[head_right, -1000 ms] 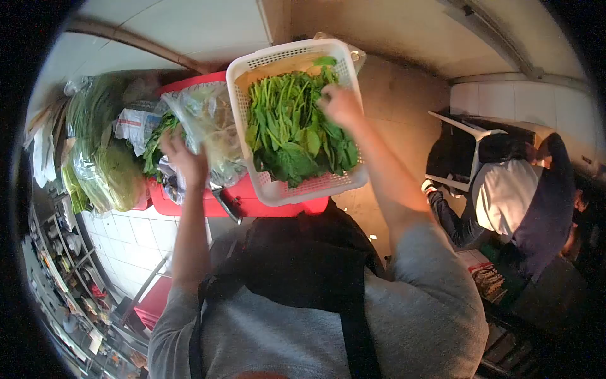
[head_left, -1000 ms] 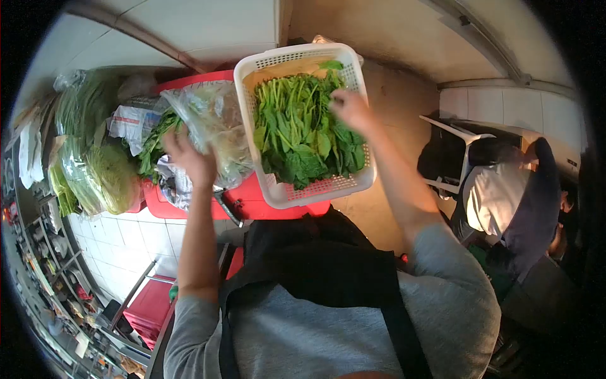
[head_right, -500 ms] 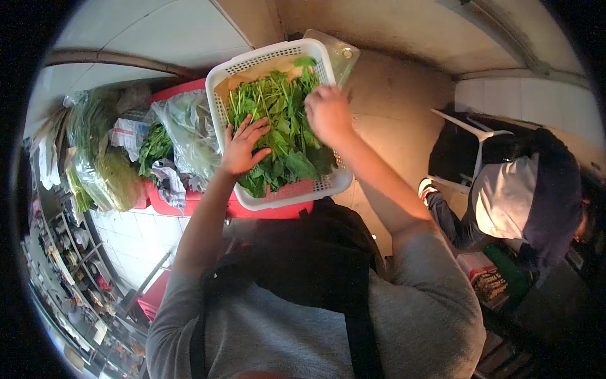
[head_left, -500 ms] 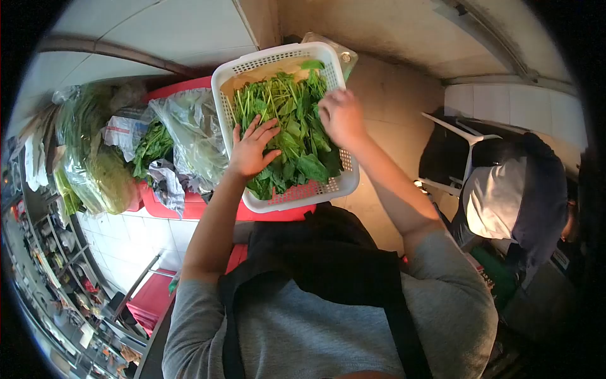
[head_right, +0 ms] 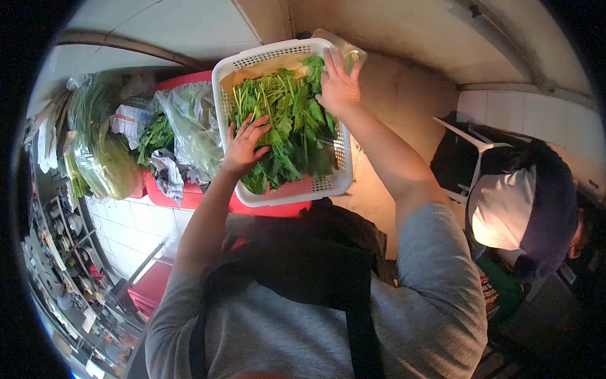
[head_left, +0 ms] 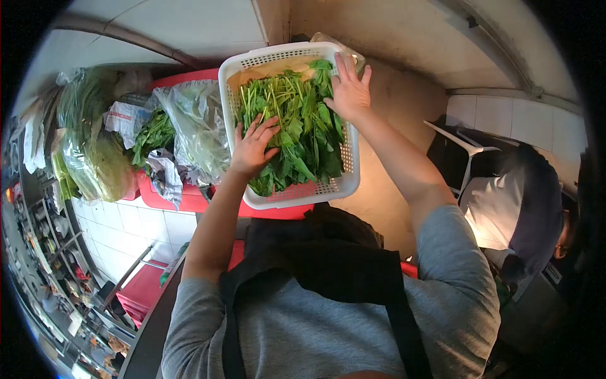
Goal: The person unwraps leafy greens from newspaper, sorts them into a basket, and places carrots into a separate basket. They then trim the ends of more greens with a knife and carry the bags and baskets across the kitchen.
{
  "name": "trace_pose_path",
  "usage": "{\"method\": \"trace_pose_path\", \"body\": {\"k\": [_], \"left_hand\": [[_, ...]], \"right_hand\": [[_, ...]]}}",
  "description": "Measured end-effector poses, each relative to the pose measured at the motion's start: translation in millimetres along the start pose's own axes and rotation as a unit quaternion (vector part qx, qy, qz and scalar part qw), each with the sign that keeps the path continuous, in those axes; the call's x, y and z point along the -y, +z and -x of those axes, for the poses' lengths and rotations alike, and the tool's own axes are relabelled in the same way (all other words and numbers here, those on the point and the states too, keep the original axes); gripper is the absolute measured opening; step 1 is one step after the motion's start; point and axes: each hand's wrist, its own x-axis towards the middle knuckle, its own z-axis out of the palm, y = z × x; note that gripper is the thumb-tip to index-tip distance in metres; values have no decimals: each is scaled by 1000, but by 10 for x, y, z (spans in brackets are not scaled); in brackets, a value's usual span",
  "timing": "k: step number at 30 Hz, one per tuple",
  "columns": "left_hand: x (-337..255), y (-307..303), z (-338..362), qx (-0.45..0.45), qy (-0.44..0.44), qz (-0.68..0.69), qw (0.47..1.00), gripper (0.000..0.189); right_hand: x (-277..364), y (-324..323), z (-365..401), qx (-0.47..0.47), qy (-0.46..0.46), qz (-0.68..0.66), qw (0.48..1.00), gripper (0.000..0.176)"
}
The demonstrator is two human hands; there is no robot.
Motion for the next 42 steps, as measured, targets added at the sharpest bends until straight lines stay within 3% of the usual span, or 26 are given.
{"method": "trace_pose_path", "body": {"k": [3, 6, 9, 11, 14, 16, 18, 19, 22, 23, 24, 26, 28, 30, 31, 34, 35, 38, 41, 42], "left_hand": [[17, 47, 48, -30, 9, 0, 1000, 54], [72, 93, 132, -52, 10, 27, 998, 52], [80, 119, 161, -93, 13, 36, 995, 53], [92, 121, 146, -109, 16, 53, 993, 55], [42, 102, 131, -99, 12, 25, 995, 58], [-72, 32, 107, -94, 17, -4, 995, 58], [-256, -86, 56, -103, 31, -27, 994, 57], [-363, -178, 22, -132, 32, -28, 990, 60], [-506, -262, -197, -235, 46, 126, 963, 65], [-591, -310, -252, -210, 34, 219, 952, 68], [-694, -322, -305, -178, 6, 387, 905, 68], [-884, -334, -405, -98, -50, 681, 724, 69], [-914, -351, -421, -118, -98, 650, 744, 60], [-793, -214, -430, -108, -166, 590, 783, 53], [-783, -172, -404, -125, -166, 643, 737, 46], [-651, -24, -341, -153, -140, 620, 757, 45], [-649, 13, -311, -142, -186, 689, 685, 42], [-602, -25, -250, -131, -186, 728, 646, 41], [-653, -128, -218, -70, -246, 719, 646, 43], [-698, -173, -198, -72, -229, 727, 643, 44]], "right_hand": [[105, -20, -5, 74, 10, 6, 997, 29], [62, 445, -70, -50, 10, 42, 998, 28], [5, 499, -81, -8, 35, -23, 999, 25], [51, 59, -3, -8, 72, -106, 992, 21], [-7, -160, 108, -16, 116, -290, 950, 17], [-162, -96, 185, 4, 146, -457, 877, 16], [-296, 140, 239, 50, 173, -637, 750, 15], [-236, -122, 294, 69, 200, -671, 711, 15], [-120, -394, 390, 78, 218, -769, 596, 18], [-66, -426, 418, 75, 227, -792, 561, 18], [-3, -453, 441, 71, 236, -815, 525, 18], [141, -470, 464, 63, 248, -850, 461, 16], [311, -412, 488, 53, 254, -876, 406, 14], [382, -293, 524, 59, 288, -868, 401, 11], [390, -204, 541, 68, 299, -863, 402, 11], [450, -47, 592, 86, 300, -861, 401, 10], [452, -24, 604, 89, 296, -863, 400, 10], [482, -75, 614, 94, 302, -863, 395, 9], [499, -14, 623, 119, 296, -864, 389, 7], [519, -14, 618, 130, 290, -866, 387, 8]]}}
